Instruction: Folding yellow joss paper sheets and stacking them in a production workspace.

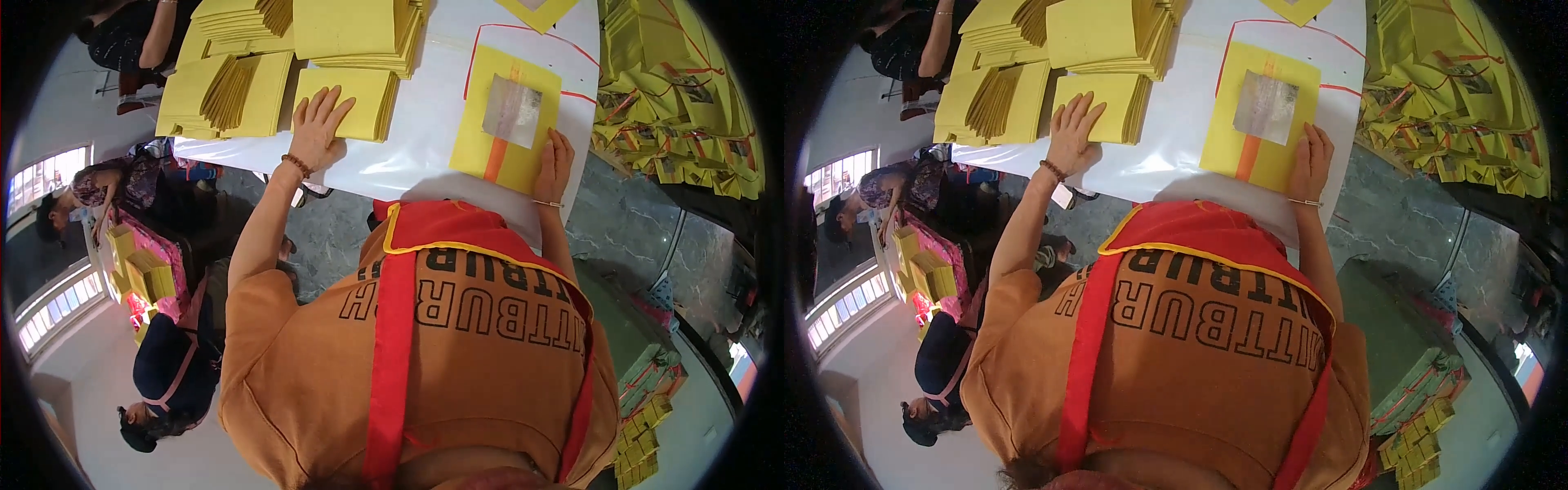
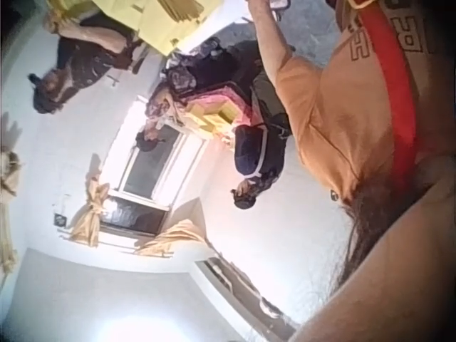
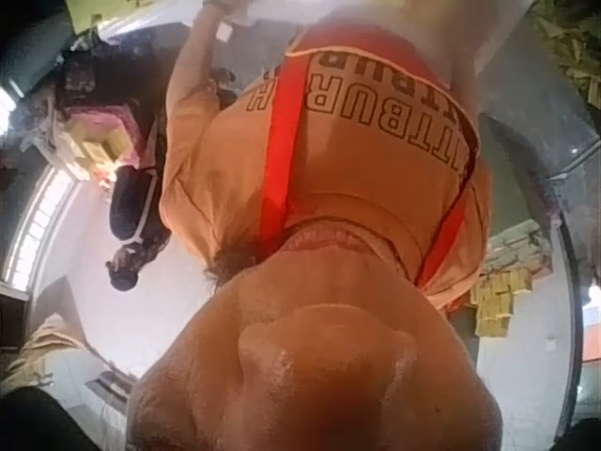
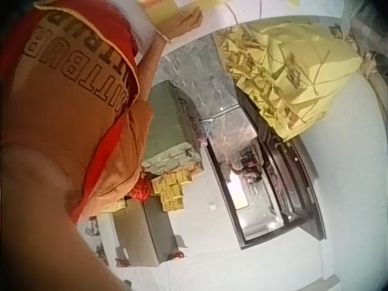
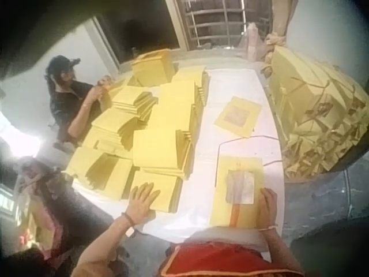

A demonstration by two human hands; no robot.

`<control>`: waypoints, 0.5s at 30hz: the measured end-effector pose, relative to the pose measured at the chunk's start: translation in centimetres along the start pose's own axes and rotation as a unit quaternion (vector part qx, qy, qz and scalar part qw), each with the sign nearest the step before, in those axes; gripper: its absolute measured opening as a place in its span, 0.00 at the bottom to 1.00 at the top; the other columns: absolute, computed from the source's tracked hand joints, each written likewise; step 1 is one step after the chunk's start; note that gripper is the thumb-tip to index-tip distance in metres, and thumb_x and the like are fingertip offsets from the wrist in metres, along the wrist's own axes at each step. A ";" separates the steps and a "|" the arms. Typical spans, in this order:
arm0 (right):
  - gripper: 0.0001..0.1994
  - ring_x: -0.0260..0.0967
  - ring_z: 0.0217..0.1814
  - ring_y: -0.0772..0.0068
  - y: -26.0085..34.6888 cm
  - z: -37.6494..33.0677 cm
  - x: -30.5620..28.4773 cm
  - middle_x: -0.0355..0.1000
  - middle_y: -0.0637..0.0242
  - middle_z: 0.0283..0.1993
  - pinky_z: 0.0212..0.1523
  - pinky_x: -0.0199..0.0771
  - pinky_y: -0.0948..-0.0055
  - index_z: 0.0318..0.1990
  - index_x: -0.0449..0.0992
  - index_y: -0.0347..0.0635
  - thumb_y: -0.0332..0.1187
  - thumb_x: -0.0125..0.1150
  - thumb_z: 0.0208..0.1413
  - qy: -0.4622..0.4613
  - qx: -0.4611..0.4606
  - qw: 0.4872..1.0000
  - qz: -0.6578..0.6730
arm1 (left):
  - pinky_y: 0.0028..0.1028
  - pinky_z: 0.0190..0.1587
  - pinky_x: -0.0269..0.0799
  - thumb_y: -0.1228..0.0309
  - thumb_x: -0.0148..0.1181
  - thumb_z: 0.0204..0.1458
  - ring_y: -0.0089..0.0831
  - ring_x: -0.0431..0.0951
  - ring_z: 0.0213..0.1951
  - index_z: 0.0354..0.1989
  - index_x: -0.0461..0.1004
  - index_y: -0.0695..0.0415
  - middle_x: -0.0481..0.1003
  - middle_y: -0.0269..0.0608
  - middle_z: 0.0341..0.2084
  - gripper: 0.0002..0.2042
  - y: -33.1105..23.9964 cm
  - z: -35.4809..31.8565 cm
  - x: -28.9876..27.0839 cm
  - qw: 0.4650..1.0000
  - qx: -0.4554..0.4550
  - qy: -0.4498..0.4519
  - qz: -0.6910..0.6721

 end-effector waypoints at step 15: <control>0.15 0.56 0.59 0.62 2.3 -0.4 0.4 0.66 0.72 0.50 0.56 0.52 0.61 0.42 0.74 0.52 0.39 0.61 0.44 0.120 -0.193 0.956 -0.186 | 0.44 0.59 0.48 0.49 0.61 0.39 0.42 0.55 0.60 0.60 0.58 0.46 0.54 0.46 0.60 0.37 -2.1 1.9 -5.7 0.998 0.052 0.020 -0.004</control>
Point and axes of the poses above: each hand's wrist, its own z-axis towards the middle knuckle, its own x-axis out of the palm, y = z × x, the point moved 6 cm from there along z, towards the middle knuckle
